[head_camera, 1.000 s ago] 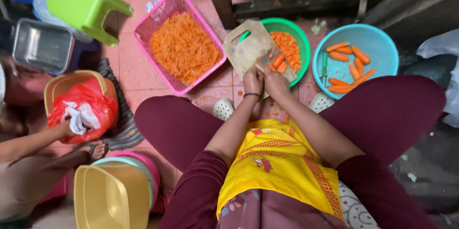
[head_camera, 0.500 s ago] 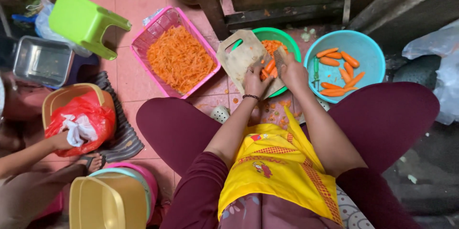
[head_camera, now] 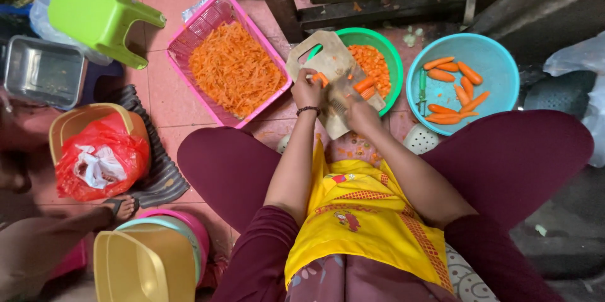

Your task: Peeling and slicing carrots on a wooden cutting board using a hand peeler and a knife.

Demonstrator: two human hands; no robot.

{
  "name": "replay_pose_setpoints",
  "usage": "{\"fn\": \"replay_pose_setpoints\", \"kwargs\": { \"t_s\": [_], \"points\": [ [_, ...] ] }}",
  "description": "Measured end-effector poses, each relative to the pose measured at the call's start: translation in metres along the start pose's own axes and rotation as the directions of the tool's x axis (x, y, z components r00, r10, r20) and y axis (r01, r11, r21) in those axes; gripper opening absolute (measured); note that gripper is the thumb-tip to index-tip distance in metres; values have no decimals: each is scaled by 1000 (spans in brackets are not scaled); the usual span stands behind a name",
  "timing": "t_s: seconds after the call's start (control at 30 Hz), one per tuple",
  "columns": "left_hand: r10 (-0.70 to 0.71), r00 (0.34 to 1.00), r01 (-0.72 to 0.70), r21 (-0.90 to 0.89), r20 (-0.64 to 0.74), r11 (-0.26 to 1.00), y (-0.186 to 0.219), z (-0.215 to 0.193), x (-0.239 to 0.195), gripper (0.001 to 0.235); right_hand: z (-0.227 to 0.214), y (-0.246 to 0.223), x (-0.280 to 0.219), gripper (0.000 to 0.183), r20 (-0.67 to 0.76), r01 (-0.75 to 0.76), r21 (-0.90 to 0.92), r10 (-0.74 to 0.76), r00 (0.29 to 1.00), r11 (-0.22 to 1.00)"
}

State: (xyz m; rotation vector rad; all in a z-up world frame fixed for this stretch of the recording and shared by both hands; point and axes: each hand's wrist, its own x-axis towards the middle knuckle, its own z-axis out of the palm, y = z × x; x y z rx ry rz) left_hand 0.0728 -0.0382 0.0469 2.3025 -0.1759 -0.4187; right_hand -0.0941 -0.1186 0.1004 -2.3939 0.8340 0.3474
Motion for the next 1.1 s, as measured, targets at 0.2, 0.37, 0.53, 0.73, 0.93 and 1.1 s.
{"fn": "replay_pose_setpoints", "kwargs": {
  "t_s": [0.2,0.37,0.53,0.73,0.93,1.1],
  "points": [
    [138,962,-171,128,238,977,-20,35,-36,24,-68,-22,-8,35,-14,-111,63,112,994,992],
    [102,966,-138,138,239,981,-14,35,-55,24,-40,-11,11,25,-9,-50,6,50,999,999],
    [131,961,-160,104,245,982,-12,30,-59,23,-36,-16,20,25,79,10,-47,-7,997,999],
    [103,960,-136,110,259,985,-23,38,-55,20,-13,-12,40,19,131,-3,-124,19,991,992],
    [91,963,-126,124,254,984,-24,41,-49,11,-9,-18,20,27,23,53,-181,-49,999,982],
    [53,974,-75,93,221,993,-11,33,-56,16,-34,-15,24,38,98,-15,-94,24,995,995]
  ]
}}
